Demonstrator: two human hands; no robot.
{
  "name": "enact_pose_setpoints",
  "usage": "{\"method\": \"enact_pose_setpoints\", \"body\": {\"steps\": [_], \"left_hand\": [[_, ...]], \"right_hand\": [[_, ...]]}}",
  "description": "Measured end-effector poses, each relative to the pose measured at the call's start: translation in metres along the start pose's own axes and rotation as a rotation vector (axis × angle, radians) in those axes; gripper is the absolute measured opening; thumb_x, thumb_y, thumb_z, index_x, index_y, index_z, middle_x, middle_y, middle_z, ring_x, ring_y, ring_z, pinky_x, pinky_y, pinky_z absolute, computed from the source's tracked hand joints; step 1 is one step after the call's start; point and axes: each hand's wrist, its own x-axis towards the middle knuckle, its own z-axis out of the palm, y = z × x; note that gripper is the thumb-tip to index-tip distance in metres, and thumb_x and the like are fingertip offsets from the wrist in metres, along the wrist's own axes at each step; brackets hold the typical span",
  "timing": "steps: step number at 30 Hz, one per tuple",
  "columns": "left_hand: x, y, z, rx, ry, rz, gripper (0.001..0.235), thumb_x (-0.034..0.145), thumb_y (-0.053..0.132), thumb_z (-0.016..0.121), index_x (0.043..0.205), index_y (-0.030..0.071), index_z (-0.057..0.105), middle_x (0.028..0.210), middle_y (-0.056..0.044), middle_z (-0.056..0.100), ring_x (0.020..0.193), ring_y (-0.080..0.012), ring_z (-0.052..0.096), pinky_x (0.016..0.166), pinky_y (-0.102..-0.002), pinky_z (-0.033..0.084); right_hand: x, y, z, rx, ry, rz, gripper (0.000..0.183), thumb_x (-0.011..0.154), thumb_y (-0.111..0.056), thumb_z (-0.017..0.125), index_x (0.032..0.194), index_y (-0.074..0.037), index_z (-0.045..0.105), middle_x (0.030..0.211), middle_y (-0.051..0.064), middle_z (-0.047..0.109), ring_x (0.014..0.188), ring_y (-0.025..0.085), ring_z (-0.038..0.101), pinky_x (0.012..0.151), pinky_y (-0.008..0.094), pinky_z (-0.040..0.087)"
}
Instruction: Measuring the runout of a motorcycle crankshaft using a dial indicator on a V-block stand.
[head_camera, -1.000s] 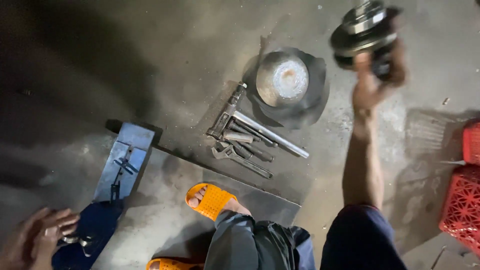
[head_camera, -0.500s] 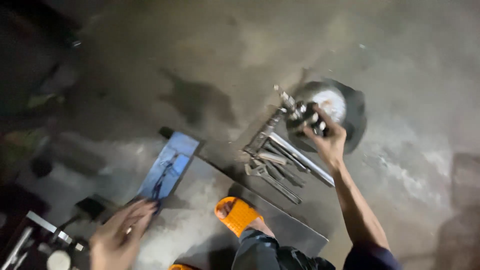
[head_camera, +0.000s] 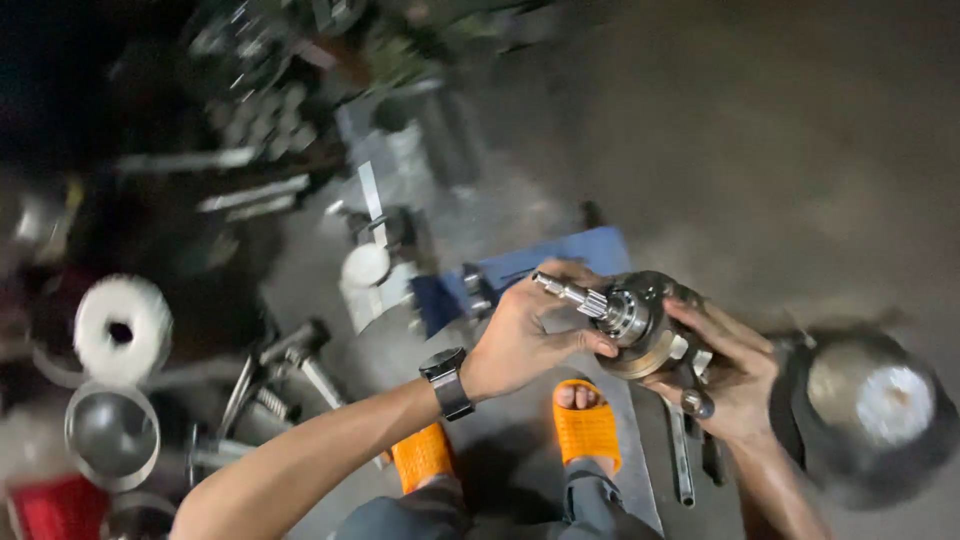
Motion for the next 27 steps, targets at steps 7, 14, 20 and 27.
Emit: {"method": "enact_pose_setpoints", "body": {"steps": [7,14,20,27], "left_hand": [[-0.095,-0.001,-0.104,-0.417,0.37,-0.076,0.021,0.084,0.016,0.065,0.099,0.002,0.064,0.103,-0.01,0.062,0.093,-0.0183,0.058,0.082,-0.027,0.05],[-0.151,-0.042,-0.145,-0.046,0.714,-0.038,0.008,0.077,0.01,0.069,0.069,0.012,0.069,0.09,-0.006,0.067,0.075,-0.0128,0.062,0.067,-0.023,0.049],[-0.169,-0.094,-0.152,-0.103,0.816,-0.208,0.008,0.077,0.0,0.065,0.07,0.004,0.067,0.077,-0.006,0.065,0.069,-0.0134,0.062,0.059,-0.023,0.049],[-0.166,-0.118,-0.16,-0.227,0.839,-0.223,0.007,0.08,0.008,0.067,0.074,0.006,0.067,0.078,-0.003,0.064,0.072,-0.0108,0.059,0.063,-0.021,0.048]], "right_hand": [[0.078,-0.097,0.089,-0.434,-0.799,0.32,0.126,0.035,-0.041,0.079,0.141,-0.011,0.018,0.148,0.007,0.024,0.133,0.025,0.026,0.104,0.04,0.02],[0.078,-0.064,0.166,-0.759,-1.003,0.56,0.069,0.068,-0.015,0.069,0.129,-0.012,0.035,0.117,0.012,0.059,0.092,0.025,0.07,0.084,0.043,0.055],[0.058,0.004,0.196,-0.666,-0.912,0.312,0.026,0.075,-0.009,0.065,0.1,-0.006,0.057,0.099,0.011,0.068,0.083,0.024,0.068,0.075,0.039,0.056],[0.058,0.03,0.211,-0.608,-0.862,0.155,0.025,0.075,-0.009,0.068,0.097,-0.006,0.058,0.089,0.005,0.068,0.073,0.019,0.065,0.069,0.034,0.053]]}}
